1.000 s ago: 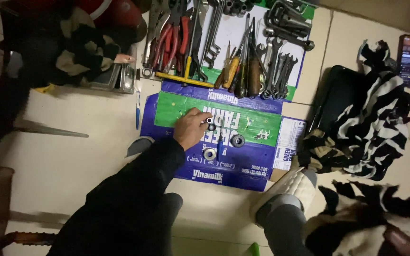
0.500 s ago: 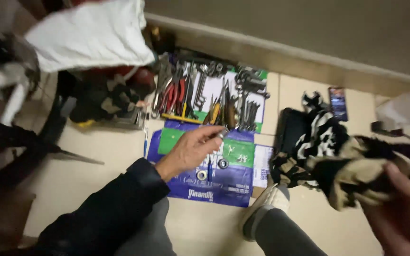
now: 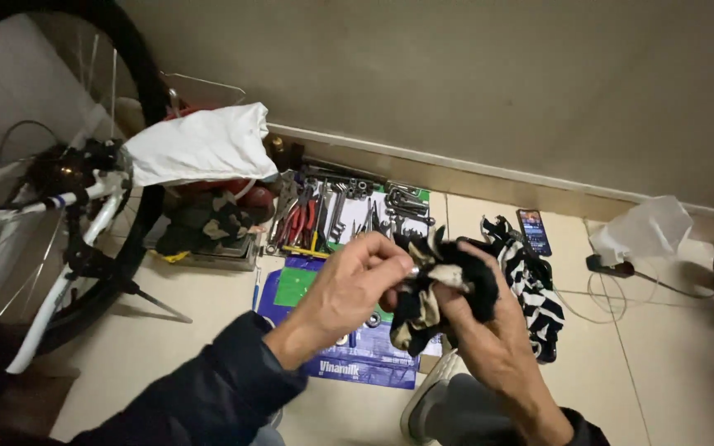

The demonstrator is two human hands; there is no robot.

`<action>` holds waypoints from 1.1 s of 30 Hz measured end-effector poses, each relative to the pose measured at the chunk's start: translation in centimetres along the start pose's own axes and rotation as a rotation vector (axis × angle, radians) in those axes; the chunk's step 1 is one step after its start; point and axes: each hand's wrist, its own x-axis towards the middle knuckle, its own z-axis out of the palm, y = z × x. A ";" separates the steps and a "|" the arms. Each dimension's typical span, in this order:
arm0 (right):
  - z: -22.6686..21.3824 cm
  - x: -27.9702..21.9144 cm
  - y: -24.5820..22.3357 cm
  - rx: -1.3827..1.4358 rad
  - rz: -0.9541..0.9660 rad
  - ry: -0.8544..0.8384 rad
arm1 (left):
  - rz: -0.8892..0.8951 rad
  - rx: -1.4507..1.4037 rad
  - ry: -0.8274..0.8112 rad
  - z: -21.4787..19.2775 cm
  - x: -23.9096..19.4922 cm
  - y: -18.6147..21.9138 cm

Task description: The person sits on a green stool and wipes a small black bicycle part with a black and white cloth. They then reach for a screwdriver from a collection of tools laid out on a cardboard box and wipe it with the cloth. The person continues to wipe the small black part and other items with the cloth.

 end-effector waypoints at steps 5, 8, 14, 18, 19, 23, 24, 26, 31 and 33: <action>-1.9 0.0 1.2 -0.016 -0.045 -0.155 | 0.023 -0.040 -0.013 1.9 0.2 -2.4; -1.9 -0.4 1.2 -0.187 -0.088 -0.117 | -0.063 0.015 -0.047 2.4 0.4 -3.3; -1.8 -1.1 1.4 -0.356 -0.071 0.022 | -0.060 0.033 -0.087 2.5 0.3 -3.1; -1.8 -1.1 2.0 -0.181 0.031 -0.010 | 0.058 0.259 -0.101 2.0 -0.2 -2.6; -1.7 -0.9 2.2 -0.100 0.080 -0.027 | 0.079 0.333 -0.115 1.9 -0.4 -2.2; -1.7 -0.8 2.1 -0.168 0.089 -0.065 | 0.241 0.423 -0.089 1.5 -1.2 -2.1; -1.7 -0.8 2.2 -0.191 0.088 -0.080 | 0.321 0.440 -0.085 1.4 -1.2 -2.2; -2.0 -0.8 2.7 -0.215 0.089 -0.094 | 0.400 0.456 -0.083 1.3 -1.3 -2.3; -3.0 -1.3 5.3 0.202 0.261 0.050 | 0.451 0.482 -0.099 1.7 -1.3 -2.3; -2.2 -1.2 2.6 0.076 0.261 0.011 | 0.473 0.498 -0.092 1.8 -1.2 -2.6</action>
